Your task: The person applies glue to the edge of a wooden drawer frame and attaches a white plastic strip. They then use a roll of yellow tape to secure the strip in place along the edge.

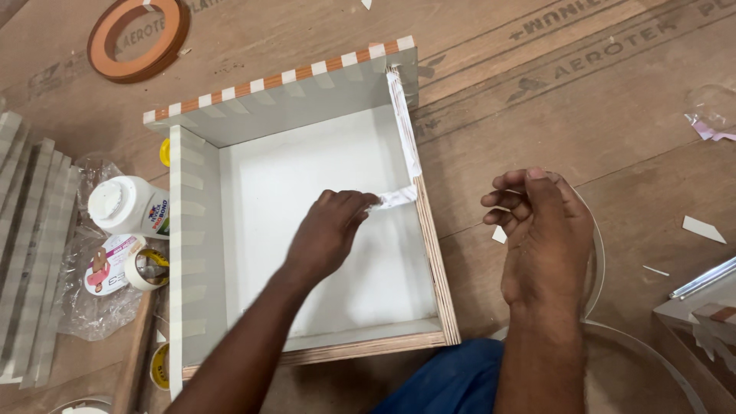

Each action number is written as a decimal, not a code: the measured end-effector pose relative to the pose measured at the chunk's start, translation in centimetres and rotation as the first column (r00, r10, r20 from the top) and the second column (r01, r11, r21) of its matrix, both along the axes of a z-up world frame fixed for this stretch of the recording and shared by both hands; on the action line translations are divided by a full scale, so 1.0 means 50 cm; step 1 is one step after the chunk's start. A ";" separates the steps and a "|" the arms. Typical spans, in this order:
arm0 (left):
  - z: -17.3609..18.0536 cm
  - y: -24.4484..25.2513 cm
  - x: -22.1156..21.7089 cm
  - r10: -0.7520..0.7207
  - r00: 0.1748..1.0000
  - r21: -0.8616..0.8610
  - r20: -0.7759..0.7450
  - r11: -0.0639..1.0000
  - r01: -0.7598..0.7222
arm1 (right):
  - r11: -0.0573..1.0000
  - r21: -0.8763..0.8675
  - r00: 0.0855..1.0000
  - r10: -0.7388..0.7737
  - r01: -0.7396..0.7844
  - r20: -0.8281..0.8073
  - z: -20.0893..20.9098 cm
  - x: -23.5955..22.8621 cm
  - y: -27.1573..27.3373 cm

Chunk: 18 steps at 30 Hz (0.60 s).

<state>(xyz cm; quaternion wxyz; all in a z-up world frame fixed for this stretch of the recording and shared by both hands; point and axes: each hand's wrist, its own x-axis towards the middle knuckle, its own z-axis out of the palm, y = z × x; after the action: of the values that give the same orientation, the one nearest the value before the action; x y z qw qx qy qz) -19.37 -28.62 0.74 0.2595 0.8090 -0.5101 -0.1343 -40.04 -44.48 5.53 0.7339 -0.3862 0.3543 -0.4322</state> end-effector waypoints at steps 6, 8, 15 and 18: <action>0.048 -0.066 0.039 0.099 0.985 -0.139 -0.141 0.983 -0.118 | 1.000 -0.004 1.000 0.006 -0.006 0.013 -0.001 0.000 0.000; 0.053 -0.103 0.057 0.120 0.987 -0.112 -0.107 0.985 -0.132 | 1.000 0.002 1.000 -0.006 0.006 -0.019 -0.002 -0.004 -0.004; 0.044 -0.062 0.003 0.084 0.991 0.116 -0.100 0.991 -0.073 | 0.999 -0.001 0.999 -0.033 0.033 -0.006 -0.012 -0.016 -0.017; 0.045 -0.008 -0.047 -0.002 0.995 0.127 -0.101 0.992 0.015 | 1.000 -0.004 1.000 -0.016 0.016 0.024 -0.016 -0.013 -0.019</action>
<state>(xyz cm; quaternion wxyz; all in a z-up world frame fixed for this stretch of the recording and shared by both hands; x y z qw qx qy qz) -21.71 -29.00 3.02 0.2318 0.8141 -0.4901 -0.2083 -40.70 -45.42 4.72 0.7338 -0.3796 0.3475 -0.4435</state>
